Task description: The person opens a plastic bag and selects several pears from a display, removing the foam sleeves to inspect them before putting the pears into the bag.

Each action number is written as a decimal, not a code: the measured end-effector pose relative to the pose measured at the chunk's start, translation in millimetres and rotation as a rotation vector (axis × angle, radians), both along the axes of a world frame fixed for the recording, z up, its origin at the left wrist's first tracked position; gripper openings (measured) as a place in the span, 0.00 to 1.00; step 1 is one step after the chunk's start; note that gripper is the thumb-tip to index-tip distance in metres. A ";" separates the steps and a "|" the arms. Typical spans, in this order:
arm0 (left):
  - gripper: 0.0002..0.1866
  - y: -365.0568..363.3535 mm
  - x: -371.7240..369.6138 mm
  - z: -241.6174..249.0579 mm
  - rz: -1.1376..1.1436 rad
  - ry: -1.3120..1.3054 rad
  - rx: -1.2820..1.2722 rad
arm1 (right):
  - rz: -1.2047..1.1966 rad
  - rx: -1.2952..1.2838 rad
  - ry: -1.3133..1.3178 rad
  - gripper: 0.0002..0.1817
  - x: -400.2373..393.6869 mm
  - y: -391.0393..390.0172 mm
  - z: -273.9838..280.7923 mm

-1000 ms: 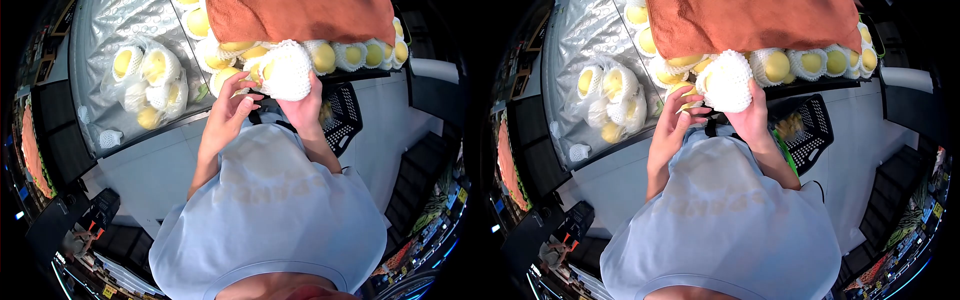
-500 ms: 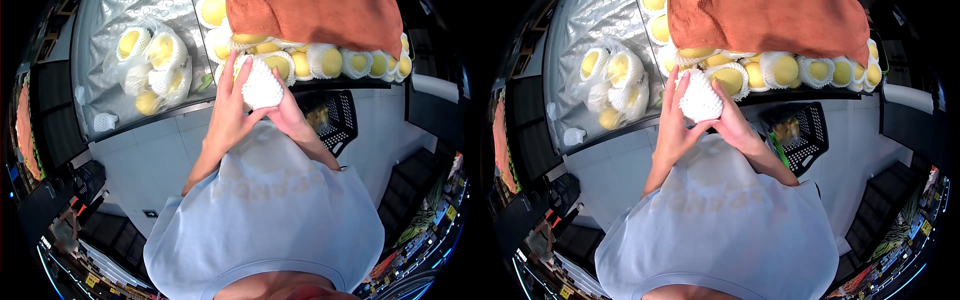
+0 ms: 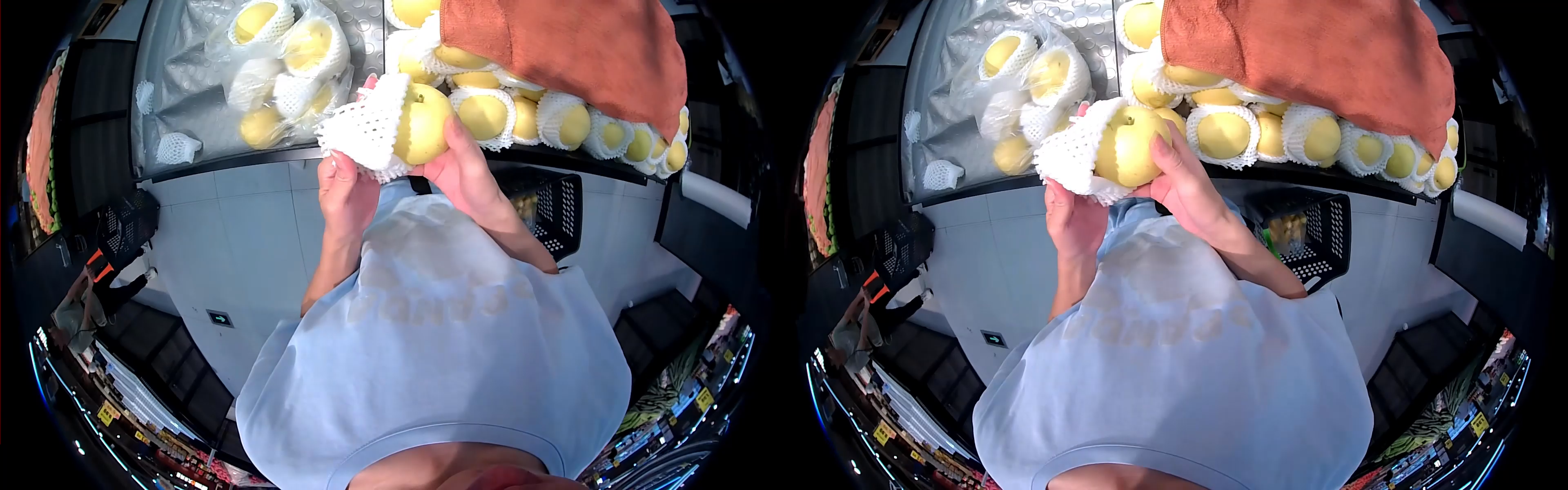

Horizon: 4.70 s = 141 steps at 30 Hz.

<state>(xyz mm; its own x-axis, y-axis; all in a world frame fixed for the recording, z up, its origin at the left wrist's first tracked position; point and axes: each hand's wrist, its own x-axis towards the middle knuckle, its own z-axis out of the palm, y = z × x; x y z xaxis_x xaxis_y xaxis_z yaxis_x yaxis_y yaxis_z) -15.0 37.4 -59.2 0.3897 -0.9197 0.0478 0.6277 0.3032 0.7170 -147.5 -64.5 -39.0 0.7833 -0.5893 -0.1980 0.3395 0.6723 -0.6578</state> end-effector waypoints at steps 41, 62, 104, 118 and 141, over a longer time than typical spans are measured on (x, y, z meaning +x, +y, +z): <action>0.29 38.8 35.1 7.3 0.098 0.440 -0.020 | -0.045 -0.950 0.089 0.48 43.6 -7.6 30.8; 0.34 33.7 21.8 2.5 -0.008 0.295 0.179 | -0.075 -1.406 0.422 0.48 43.7 6.9 21.5; 0.40 -23.6 -18.0 89.1 -0.128 0.144 0.433 | -0.112 -1.168 0.399 0.34 -2.7 -25.4 52.9; 0.39 -36.8 -29.4 87.4 -0.090 0.115 0.421 | -0.124 -1.148 0.430 0.32 -13.4 -36.9 50.7; 0.37 -27.8 -16.0 78.8 -0.063 0.160 0.380 | -0.085 -1.205 0.348 0.31 -2.9 -35.8 58.4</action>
<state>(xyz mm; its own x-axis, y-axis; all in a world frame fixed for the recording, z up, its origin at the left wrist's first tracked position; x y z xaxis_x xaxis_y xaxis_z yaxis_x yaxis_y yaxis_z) -31.0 9.5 19.6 0.3068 -0.8828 -0.3558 0.7490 -0.0067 0.6625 -150.4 -100.3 19.4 0.7488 -0.5849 0.3119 0.0372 -0.4326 -0.9008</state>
